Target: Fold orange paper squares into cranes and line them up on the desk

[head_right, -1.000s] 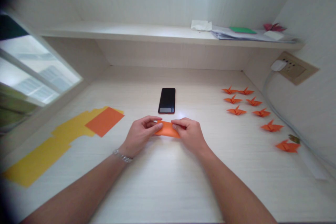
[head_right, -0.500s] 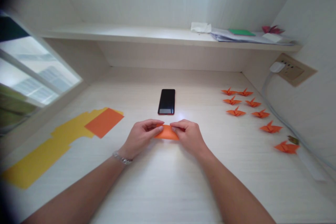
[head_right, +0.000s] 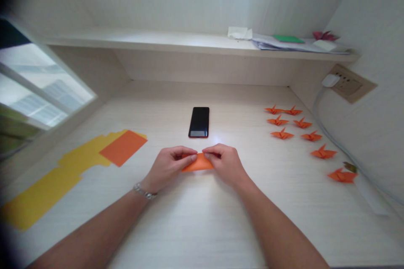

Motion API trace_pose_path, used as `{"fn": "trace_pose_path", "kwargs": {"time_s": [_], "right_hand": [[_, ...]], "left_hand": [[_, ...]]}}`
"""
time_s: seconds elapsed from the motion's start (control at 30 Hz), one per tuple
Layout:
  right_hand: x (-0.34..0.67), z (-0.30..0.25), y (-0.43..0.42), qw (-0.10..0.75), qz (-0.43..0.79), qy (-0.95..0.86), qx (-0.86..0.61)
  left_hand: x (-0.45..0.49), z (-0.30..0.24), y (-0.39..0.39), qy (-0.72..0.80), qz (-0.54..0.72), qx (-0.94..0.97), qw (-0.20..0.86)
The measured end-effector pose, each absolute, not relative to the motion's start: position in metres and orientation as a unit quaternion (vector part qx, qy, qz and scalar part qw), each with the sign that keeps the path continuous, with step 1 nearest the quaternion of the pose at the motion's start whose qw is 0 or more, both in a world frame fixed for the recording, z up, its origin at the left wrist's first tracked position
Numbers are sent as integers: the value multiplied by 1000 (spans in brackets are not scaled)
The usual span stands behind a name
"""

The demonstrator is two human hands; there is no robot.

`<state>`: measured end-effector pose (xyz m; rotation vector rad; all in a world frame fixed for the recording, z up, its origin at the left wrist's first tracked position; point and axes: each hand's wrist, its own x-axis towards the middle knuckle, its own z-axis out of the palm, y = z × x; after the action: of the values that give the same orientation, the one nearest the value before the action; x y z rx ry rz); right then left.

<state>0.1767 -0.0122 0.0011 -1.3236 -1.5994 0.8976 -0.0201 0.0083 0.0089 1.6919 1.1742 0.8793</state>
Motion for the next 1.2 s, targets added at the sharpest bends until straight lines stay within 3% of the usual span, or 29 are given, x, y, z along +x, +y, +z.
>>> {"fn": "trace_pose_path", "kwargs": {"time_s": [0.4, 0.57, 0.83, 1.0, 1.2], "right_hand": [[177, 3, -13, 431, 377, -627, -528], [173, -1, -10, 476, 430, -551, -534], [173, 3, -13, 433, 414, -591, -541], [168, 2, -14, 472, 428, -557, -533], [167, 3, -14, 460, 438, -545, -547]], "left_hand": [[-18, 16, 5, 452, 325, 696, 453], [-16, 19, 3, 466, 342, 678, 454], [-13, 15, 2, 440, 316, 653, 529], [-10, 12, 0, 448, 339, 608, 560], [-10, 10, 0, 446, 334, 576, 598]]}}
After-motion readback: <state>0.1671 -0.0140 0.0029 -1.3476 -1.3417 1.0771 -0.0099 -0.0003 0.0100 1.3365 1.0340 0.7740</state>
